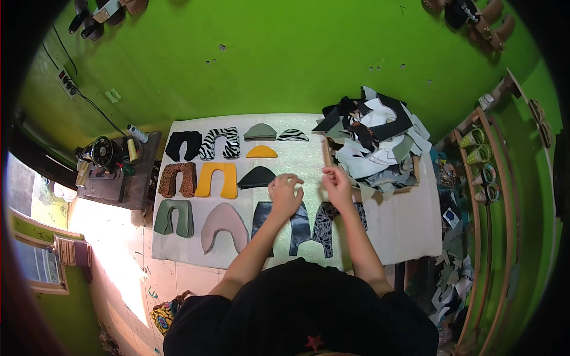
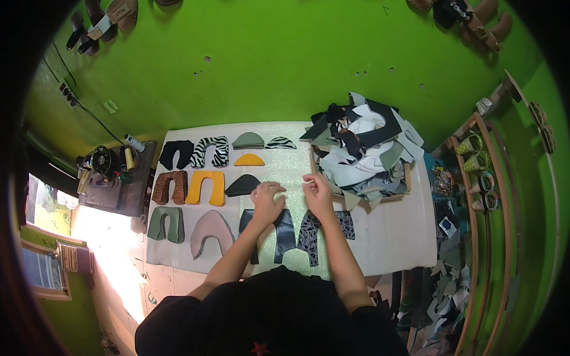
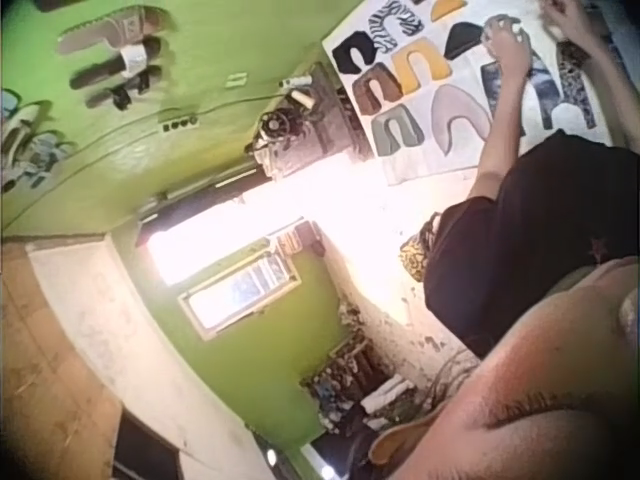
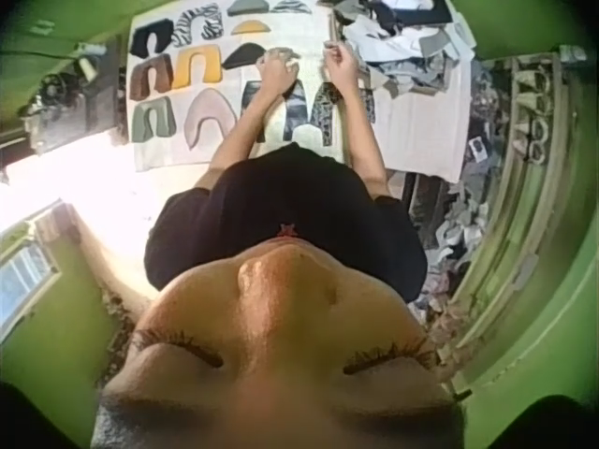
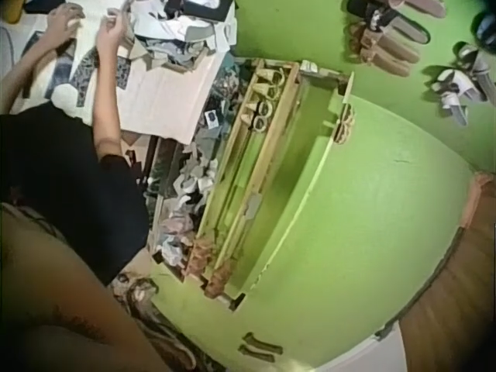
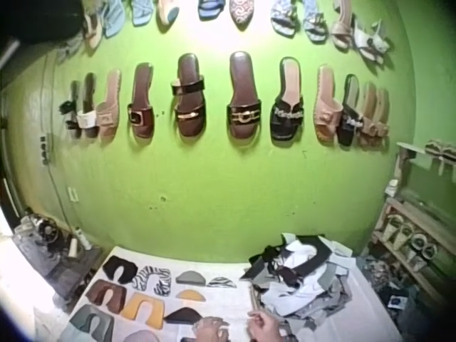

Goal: Sorting and arranging various shoe upper components on a table.

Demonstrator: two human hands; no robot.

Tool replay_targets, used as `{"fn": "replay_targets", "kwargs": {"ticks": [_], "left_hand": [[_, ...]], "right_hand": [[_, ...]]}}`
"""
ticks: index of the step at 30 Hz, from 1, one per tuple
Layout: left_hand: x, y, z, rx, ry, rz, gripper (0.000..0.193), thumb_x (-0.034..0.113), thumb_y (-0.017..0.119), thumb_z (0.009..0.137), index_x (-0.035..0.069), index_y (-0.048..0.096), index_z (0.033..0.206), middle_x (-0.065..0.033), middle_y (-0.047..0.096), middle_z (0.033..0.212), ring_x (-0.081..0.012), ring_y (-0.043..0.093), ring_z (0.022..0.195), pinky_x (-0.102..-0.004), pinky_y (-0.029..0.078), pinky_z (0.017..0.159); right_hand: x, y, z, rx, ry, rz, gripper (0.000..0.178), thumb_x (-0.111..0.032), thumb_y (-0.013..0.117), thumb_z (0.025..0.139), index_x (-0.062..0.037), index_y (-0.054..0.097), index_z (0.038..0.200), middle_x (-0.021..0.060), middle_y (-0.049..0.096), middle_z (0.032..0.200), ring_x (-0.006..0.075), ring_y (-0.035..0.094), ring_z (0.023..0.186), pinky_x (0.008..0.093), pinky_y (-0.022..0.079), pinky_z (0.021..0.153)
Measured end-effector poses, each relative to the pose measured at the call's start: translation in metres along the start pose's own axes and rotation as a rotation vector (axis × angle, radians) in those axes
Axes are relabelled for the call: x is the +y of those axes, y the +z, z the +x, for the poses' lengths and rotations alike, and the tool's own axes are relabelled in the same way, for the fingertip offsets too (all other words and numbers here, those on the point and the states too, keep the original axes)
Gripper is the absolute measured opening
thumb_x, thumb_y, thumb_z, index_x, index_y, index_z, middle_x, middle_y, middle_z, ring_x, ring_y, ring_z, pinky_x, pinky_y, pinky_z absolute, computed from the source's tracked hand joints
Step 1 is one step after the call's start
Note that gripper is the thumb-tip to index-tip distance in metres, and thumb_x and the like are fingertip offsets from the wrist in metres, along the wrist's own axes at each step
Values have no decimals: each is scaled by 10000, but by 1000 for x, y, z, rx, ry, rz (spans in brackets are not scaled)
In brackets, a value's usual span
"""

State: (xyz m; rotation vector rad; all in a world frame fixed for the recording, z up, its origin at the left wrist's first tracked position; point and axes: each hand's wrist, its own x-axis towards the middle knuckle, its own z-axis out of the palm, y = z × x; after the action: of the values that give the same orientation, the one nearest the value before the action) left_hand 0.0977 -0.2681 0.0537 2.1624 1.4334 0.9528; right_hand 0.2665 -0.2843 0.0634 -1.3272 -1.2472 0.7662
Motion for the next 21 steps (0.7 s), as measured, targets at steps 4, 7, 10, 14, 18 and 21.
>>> {"fn": "replay_targets", "kwargs": {"ticks": [4,7,10,14,18,21], "left_hand": [[9,4,28,12,34,-37,192,160,601,681,153,614,873,-51,530,1027,-258,417,1075,-444,258,903],[10,11,61,0,37,-31,190,166,598,688,147,615,876,-59,521,1044,-270,398,1092,-453,267,900],[-1,29,91,-42,22,-5,204,175,599,692,141,627,891,-78,505,1088,-283,375,1115,-470,291,895],[-10,59,121,-211,-3,146,255,186,593,701,157,649,948,-114,457,1190,-302,332,1164,-496,317,899],[-21,91,147,-333,-10,258,293,185,557,742,180,624,1028,-128,362,1305,-329,265,1236,-510,287,940],[-31,111,163,-451,20,365,332,155,501,787,171,579,1109,-128,249,1386,-345,204,1278,-517,274,961]], "right_hand": [[-14,-34,5,84,-46,-24,151,-13,547,771,17,562,918,74,548,849,126,538,706,217,430,632],[-21,-54,11,141,-118,-158,144,-30,547,769,6,574,906,77,551,859,150,547,771,238,429,642],[-25,-70,16,170,-111,-231,154,-40,559,757,-6,579,906,82,557,870,168,551,787,253,427,649],[-19,-88,27,181,-104,-260,155,-54,568,752,-18,583,902,74,562,878,171,549,794,265,418,658],[-8,-99,41,180,-95,-254,153,-46,565,751,-19,580,901,75,560,868,171,546,781,263,416,648],[-4,-104,67,182,-132,-262,149,-43,568,750,-16,578,896,82,559,866,177,549,778,264,424,648]]}}
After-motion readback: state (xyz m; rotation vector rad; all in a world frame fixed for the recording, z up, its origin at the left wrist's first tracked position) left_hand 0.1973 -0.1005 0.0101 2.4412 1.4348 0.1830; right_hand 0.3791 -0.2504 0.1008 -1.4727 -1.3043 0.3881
